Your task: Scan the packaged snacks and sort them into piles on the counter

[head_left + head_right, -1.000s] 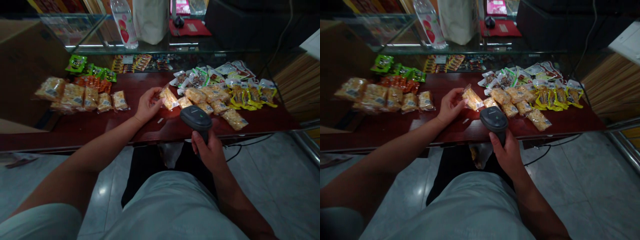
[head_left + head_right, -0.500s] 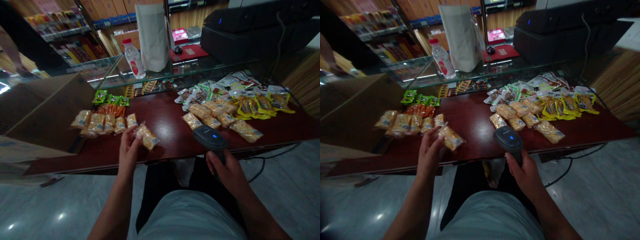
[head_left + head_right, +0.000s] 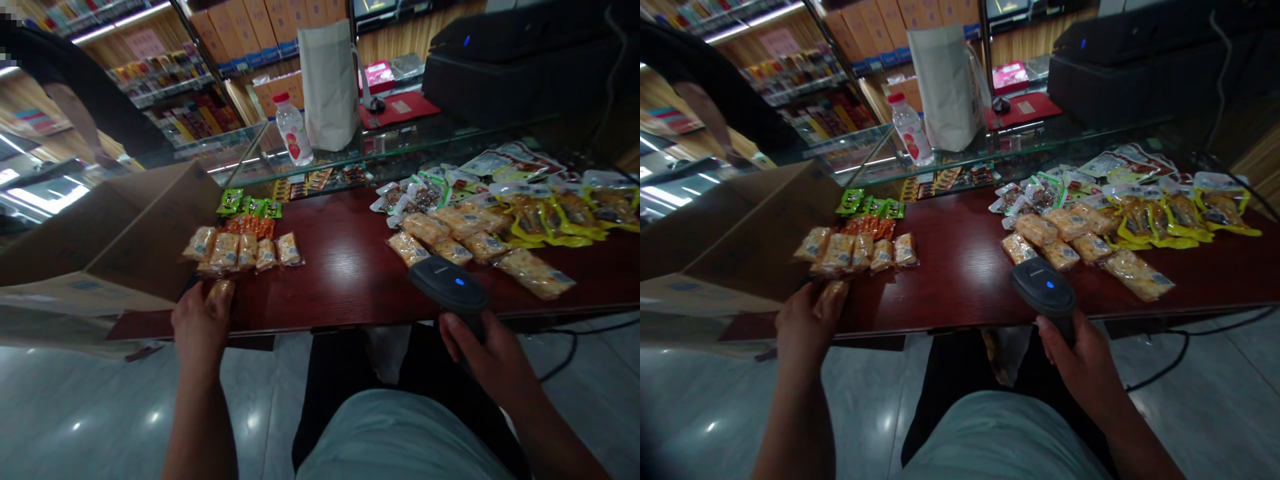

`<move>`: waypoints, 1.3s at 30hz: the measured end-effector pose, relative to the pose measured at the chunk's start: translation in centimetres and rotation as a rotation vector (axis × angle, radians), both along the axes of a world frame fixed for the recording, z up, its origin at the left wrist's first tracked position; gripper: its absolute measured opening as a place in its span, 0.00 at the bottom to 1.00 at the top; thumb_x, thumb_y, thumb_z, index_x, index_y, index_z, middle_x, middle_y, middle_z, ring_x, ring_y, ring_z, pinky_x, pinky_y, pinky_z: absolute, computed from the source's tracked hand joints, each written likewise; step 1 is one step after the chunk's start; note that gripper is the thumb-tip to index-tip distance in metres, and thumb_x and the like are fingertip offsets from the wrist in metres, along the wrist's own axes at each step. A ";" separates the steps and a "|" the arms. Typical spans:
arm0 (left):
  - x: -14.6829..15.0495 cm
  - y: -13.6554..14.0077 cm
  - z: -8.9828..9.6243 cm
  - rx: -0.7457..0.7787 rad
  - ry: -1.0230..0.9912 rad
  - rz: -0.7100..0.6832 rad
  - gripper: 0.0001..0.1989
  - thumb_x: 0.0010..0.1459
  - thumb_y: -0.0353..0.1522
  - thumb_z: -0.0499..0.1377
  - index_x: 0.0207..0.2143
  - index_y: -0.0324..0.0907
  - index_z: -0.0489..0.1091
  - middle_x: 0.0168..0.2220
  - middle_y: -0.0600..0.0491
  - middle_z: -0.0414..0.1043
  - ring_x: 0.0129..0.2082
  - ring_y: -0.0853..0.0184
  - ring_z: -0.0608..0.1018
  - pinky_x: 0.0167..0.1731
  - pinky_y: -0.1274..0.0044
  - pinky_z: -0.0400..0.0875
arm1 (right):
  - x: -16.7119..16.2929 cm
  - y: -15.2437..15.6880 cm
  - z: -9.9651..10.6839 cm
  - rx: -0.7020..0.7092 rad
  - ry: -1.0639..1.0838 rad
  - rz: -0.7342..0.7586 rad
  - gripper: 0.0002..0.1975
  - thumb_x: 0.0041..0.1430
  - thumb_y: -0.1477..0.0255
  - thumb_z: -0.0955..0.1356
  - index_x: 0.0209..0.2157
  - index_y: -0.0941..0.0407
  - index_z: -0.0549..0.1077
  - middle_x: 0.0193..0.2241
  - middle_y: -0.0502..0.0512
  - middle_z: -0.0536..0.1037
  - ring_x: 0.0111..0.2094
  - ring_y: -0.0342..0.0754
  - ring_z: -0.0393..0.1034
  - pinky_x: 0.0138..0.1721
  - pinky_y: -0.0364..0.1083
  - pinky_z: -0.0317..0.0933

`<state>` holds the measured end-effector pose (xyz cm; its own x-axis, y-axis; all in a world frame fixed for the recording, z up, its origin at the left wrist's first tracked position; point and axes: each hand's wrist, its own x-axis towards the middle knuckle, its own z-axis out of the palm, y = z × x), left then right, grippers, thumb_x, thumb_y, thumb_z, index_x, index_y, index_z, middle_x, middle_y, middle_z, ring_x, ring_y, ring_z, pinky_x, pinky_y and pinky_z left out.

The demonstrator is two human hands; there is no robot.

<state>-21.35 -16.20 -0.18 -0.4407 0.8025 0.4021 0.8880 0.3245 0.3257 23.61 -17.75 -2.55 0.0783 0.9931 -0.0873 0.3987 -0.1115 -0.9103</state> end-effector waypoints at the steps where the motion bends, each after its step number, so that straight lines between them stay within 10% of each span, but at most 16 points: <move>1: 0.7 -0.3 -0.4 0.003 0.057 -0.036 0.25 0.61 0.40 0.55 0.57 0.37 0.69 0.58 0.34 0.69 0.62 0.42 0.67 0.62 0.50 0.58 | 0.0 0.0 -0.1 0.001 -0.010 -0.010 0.20 0.64 0.50 0.64 0.28 0.51 0.67 0.17 0.46 0.70 0.22 0.48 0.66 0.29 0.46 0.60; 15: -0.7 0.0 -1.5 0.012 0.099 -0.097 0.22 0.57 0.27 0.53 0.53 0.42 0.75 0.62 0.40 0.68 0.65 0.42 0.64 0.64 0.49 0.56 | 0.9 0.1 -0.5 0.022 0.007 -0.058 0.20 0.63 0.49 0.65 0.30 0.51 0.70 0.19 0.48 0.72 0.24 0.50 0.68 0.29 0.48 0.61; 21: 9.0 3.0 -0.6 0.226 -0.002 -0.402 0.19 0.63 0.33 0.57 0.56 0.48 0.71 0.65 0.45 0.65 0.67 0.50 0.64 0.66 0.53 0.55 | 1.4 1.2 0.2 0.074 0.243 -0.144 0.20 0.65 0.51 0.66 0.32 0.53 0.71 0.17 0.44 0.70 0.19 0.43 0.65 0.25 0.44 0.61; 27: 20.8 10.3 0.4 -0.077 -0.119 -0.905 0.36 0.60 0.44 0.62 0.67 0.44 0.58 0.67 0.38 0.61 0.68 0.48 0.62 0.66 0.49 0.50 | 2.3 1.6 1.5 0.164 0.340 -0.279 0.19 0.64 0.51 0.68 0.36 0.53 0.72 0.21 0.46 0.74 0.19 0.42 0.65 0.22 0.42 0.62; 33: 28.4 17.2 0.7 -0.081 -0.193 -0.976 0.61 0.44 0.49 0.73 0.71 0.42 0.44 0.66 0.30 0.59 0.66 0.38 0.63 0.61 0.44 0.53 | 2.9 0.9 0.5 0.147 0.294 -0.256 0.17 0.65 0.52 0.67 0.35 0.53 0.72 0.20 0.45 0.73 0.18 0.43 0.65 0.23 0.43 0.60; 39: 30.5 18.8 -0.6 -0.080 -0.209 -0.916 0.59 0.42 0.44 0.75 0.70 0.44 0.48 0.56 0.34 0.71 0.59 0.39 0.70 0.58 0.45 0.55 | 3.0 0.8 -0.2 0.131 0.320 -0.250 0.18 0.64 0.52 0.67 0.36 0.53 0.71 0.22 0.46 0.76 0.18 0.42 0.64 0.23 0.43 0.61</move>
